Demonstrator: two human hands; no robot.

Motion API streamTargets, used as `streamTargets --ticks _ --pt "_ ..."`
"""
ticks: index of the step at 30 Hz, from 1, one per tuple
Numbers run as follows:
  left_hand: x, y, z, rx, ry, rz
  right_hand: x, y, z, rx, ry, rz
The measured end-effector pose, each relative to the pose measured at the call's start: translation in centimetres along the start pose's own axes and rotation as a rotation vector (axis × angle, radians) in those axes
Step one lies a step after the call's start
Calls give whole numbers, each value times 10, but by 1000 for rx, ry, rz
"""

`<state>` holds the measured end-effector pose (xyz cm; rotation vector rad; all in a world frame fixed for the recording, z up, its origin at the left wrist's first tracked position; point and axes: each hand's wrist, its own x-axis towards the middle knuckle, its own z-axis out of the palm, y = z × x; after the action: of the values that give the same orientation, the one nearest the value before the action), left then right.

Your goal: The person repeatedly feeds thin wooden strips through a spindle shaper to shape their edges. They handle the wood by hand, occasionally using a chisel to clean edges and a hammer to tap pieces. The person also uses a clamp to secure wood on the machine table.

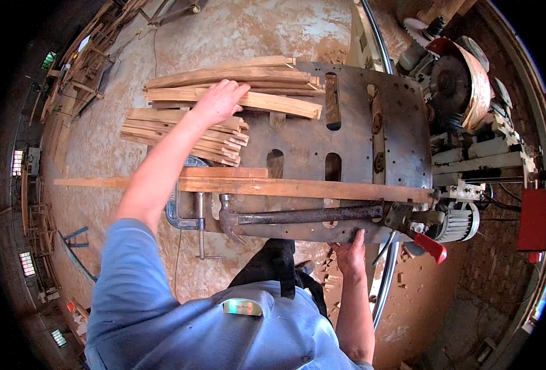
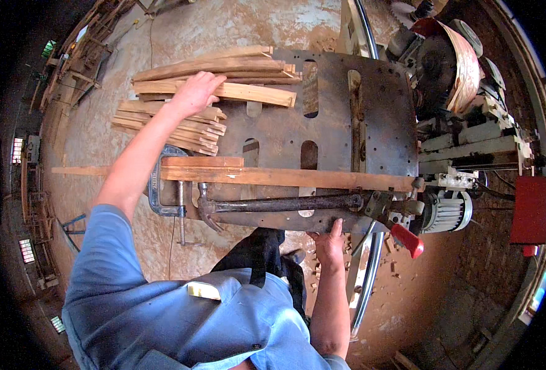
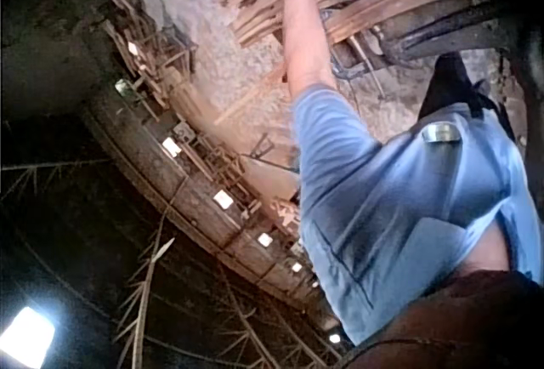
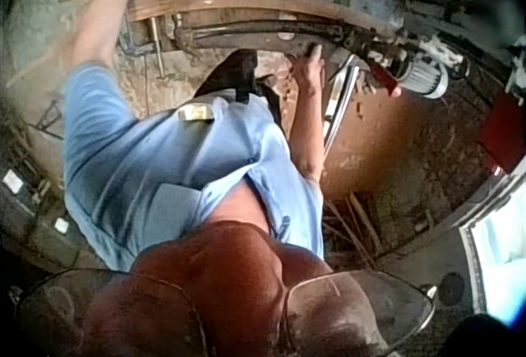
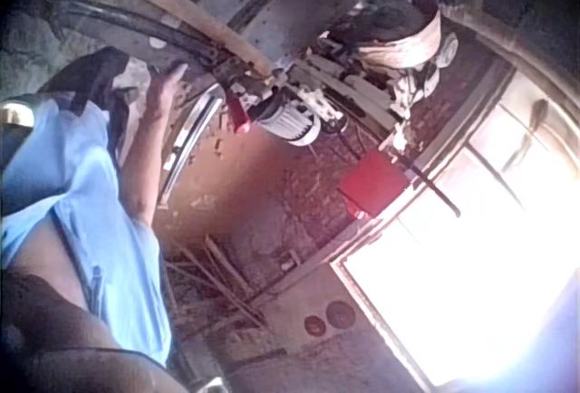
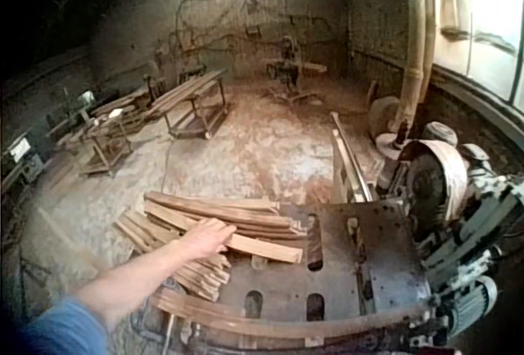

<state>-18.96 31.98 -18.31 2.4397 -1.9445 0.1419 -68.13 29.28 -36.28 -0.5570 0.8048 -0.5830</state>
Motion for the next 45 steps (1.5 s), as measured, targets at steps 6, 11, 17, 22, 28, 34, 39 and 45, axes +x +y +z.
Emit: streamTargets --ticks 6,11,17,22,28,34,39,45 --pt "0 7 13 57 40 19 -4 1 0 96 29 -23" --pt "11 -1 11 91 -68 100 -5 -4 12 67 -21 -52" --pt "26 2 11 -6 -199 83 -2 1 -4 7 -57 -36" --pt "33 3 10 -7 -230 -15 -7 -4 10 27 -15 -57" --pt "12 10 16 54 235 23 -1 0 -2 6 -57 -19" --pt "-47 7 22 -235 89 14 0 1 -7 15 -73 -66" --pt "-48 -10 33 -201 -154 -62 -2 -3 -6 5 -124 -16" --pt "-37 -24 30 -253 -317 -98 -3 -4 -1 50 -93 -21"
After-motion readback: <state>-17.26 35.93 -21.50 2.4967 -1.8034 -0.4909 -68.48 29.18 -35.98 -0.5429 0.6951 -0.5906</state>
